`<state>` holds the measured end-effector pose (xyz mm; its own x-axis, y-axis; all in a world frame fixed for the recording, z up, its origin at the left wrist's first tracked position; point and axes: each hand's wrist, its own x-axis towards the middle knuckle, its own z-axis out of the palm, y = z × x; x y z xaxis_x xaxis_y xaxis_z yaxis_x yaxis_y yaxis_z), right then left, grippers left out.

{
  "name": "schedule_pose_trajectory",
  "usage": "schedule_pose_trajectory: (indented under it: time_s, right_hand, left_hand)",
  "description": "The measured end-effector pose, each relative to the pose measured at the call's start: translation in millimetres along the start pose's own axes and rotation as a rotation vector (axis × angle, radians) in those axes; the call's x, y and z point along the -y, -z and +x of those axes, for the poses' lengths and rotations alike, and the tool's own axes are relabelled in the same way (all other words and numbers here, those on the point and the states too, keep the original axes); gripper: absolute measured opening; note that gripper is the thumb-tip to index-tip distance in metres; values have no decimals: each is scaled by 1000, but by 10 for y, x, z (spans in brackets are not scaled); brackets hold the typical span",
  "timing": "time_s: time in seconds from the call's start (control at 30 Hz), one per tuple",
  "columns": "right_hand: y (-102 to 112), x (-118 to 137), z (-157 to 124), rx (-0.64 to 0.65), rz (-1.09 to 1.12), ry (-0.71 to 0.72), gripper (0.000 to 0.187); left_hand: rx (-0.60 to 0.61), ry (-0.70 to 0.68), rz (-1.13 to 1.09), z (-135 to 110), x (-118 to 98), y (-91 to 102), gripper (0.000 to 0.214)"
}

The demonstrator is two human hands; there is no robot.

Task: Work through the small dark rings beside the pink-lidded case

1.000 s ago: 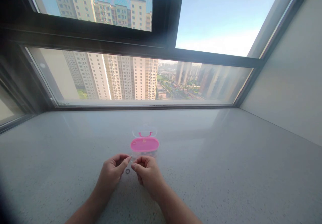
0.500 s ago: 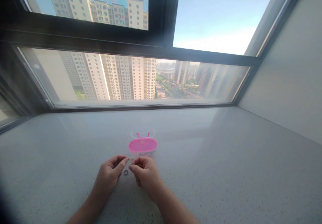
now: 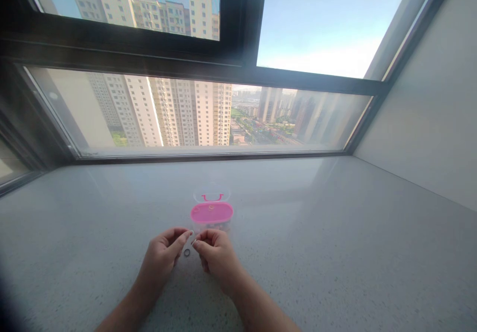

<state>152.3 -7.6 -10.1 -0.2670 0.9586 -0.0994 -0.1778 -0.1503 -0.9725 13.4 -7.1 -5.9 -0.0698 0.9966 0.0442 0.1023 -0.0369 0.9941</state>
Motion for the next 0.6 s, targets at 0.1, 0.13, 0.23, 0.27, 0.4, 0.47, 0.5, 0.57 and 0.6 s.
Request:
schedule_pose_trajectory:
  time_s: [0.1, 0.13, 0.23, 0.27, 0.4, 0.47, 0.5, 0.57, 0.6]
  right_hand:
    - [3, -13, 7, 6, 10, 13, 21]
    - [4, -15, 8, 8, 10, 15, 21]
    - [0, -2, 2, 0, 3, 12, 22]
    - [-3, 7, -3, -4, 2, 11, 23]
    - [-13, 32, -22, -12, 4, 12, 24]
    - [-13, 27, -25, -10, 8, 20, 24]
    - [-12, 21, -23, -8, 12, 27, 24]
    - [-8, 9, -18, -12, 24, 38, 23]
    - [-5, 4, -14, -19, 33, 39, 23]
  left_hand:
    - [-7, -2, 1, -4, -2, 0, 27]
    - [-7, 2, 2, -7, -6, -1, 27]
    - [0, 9, 8, -14, -24, -4, 26]
    - [3, 8, 12, -15, -29, -4, 26]
    - [9, -9, 31, -14, -20, 4, 26]
    - [16, -36, 42, -13, 2, 9, 26]
    - [20, -52, 51, -15, 15, 9, 25]
    - [32, -75, 66, -22, 34, 7, 24]
    - [38, -77, 69, -27, 39, 4, 23]
